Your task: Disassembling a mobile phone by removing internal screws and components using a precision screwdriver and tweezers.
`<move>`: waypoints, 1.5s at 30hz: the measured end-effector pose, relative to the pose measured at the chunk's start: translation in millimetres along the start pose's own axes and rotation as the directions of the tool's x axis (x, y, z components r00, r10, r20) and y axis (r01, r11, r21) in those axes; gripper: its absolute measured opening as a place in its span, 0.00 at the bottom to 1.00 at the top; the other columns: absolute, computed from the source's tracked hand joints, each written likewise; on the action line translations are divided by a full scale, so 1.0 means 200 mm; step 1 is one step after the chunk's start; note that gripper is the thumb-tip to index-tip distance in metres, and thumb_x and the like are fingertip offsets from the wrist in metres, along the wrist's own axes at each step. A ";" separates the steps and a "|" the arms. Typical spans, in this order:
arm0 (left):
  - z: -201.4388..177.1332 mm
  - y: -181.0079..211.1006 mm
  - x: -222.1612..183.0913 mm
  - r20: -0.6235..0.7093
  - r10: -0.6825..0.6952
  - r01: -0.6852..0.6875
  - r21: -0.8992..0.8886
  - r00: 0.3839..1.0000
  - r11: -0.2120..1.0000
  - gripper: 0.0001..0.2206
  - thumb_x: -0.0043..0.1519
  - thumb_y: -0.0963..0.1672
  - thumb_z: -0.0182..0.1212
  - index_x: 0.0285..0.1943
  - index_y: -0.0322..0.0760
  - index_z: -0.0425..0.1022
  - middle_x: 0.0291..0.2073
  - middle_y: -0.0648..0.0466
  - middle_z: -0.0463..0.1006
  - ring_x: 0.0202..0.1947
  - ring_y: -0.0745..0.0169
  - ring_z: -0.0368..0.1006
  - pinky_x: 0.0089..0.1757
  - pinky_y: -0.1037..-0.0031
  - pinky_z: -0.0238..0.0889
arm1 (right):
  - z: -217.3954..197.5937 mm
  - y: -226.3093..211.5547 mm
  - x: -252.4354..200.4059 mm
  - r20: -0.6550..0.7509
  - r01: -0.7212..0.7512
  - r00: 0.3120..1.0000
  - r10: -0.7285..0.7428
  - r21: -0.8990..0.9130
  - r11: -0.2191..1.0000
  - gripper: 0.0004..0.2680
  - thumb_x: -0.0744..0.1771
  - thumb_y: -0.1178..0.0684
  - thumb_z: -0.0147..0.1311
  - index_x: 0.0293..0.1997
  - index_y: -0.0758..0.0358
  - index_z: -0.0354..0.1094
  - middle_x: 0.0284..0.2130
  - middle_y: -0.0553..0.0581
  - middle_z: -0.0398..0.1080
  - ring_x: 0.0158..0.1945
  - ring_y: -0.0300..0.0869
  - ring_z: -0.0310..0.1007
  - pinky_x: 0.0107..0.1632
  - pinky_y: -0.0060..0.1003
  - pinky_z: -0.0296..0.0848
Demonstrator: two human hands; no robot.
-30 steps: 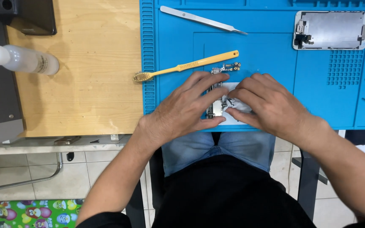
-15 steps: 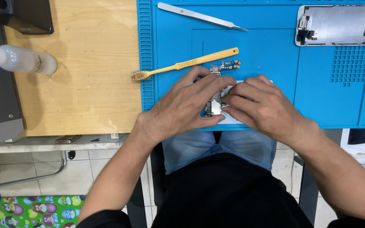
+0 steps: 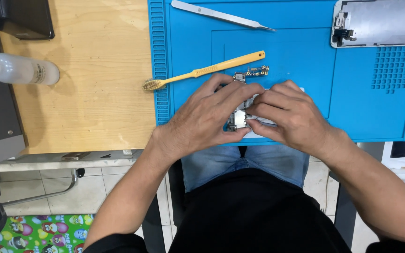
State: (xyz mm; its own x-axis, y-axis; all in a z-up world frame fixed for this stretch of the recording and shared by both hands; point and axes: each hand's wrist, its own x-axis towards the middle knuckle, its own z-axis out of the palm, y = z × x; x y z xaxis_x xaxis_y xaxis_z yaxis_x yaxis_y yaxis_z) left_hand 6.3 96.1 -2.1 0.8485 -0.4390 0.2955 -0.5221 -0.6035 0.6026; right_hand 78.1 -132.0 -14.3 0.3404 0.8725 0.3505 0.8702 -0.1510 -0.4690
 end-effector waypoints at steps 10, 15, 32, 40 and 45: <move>-0.01 0.01 -0.01 0.003 -0.010 0.010 -0.043 1.000 0.999 0.32 0.60 0.47 0.79 0.68 0.37 0.61 0.56 0.52 0.73 0.55 0.48 0.67 0.55 0.64 0.67 | 0.00 -0.01 0.00 -0.002 -0.008 1.000 0.008 0.005 1.000 0.05 0.70 0.55 0.61 0.40 0.64 0.72 0.36 0.55 0.72 0.37 0.48 0.68 0.41 0.42 0.60; -0.01 0.00 -0.01 0.006 -0.017 0.018 -0.043 1.000 0.999 0.34 0.60 0.48 0.79 0.68 0.37 0.60 0.56 0.49 0.73 0.55 0.47 0.66 0.55 0.62 0.68 | 0.00 0.00 0.00 0.000 -0.013 1.000 0.013 -0.007 1.000 0.05 0.70 0.54 0.62 0.41 0.63 0.72 0.37 0.54 0.72 0.37 0.48 0.67 0.40 0.41 0.60; -0.04 0.01 -0.05 0.004 0.002 -0.001 -0.171 1.000 0.985 0.16 0.64 0.45 0.71 0.53 0.33 0.71 0.62 0.41 0.66 0.66 0.41 0.66 0.60 0.54 0.69 | -0.01 0.00 -0.03 -0.013 -0.072 0.997 0.073 0.055 0.996 0.07 0.68 0.53 0.66 0.46 0.62 0.76 0.40 0.55 0.73 0.40 0.46 0.70 0.42 0.41 0.65; -0.04 0.02 -0.06 -0.022 0.014 -0.017 -0.145 1.000 0.989 0.18 0.66 0.45 0.71 0.59 0.34 0.69 0.62 0.42 0.66 0.64 0.43 0.67 0.60 0.56 0.69 | -0.02 -0.01 -0.02 -0.038 -0.056 0.998 0.056 0.017 0.998 0.07 0.68 0.52 0.66 0.46 0.63 0.75 0.42 0.56 0.74 0.41 0.48 0.71 0.41 0.42 0.63; -0.11 0.09 -0.15 -0.098 -0.147 0.136 -0.115 0.984 0.984 0.31 0.64 0.51 0.74 0.71 0.39 0.62 0.72 0.41 0.57 0.75 0.38 0.59 0.70 0.49 0.62 | -0.20 -0.06 -0.01 0.104 -0.078 0.992 0.069 0.082 0.994 0.15 0.68 0.52 0.61 0.58 0.71 0.70 0.47 0.66 0.73 0.50 0.55 0.74 0.55 0.47 0.76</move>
State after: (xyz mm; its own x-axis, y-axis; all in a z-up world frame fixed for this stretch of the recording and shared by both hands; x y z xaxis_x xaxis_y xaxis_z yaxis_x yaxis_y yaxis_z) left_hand -26.0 112.7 15.8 0.9205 -0.2779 0.2746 -0.3885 -0.5770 0.7184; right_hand 81.5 -150.5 21.9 0.3612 0.9033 0.2313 0.8087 -0.1800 -0.5600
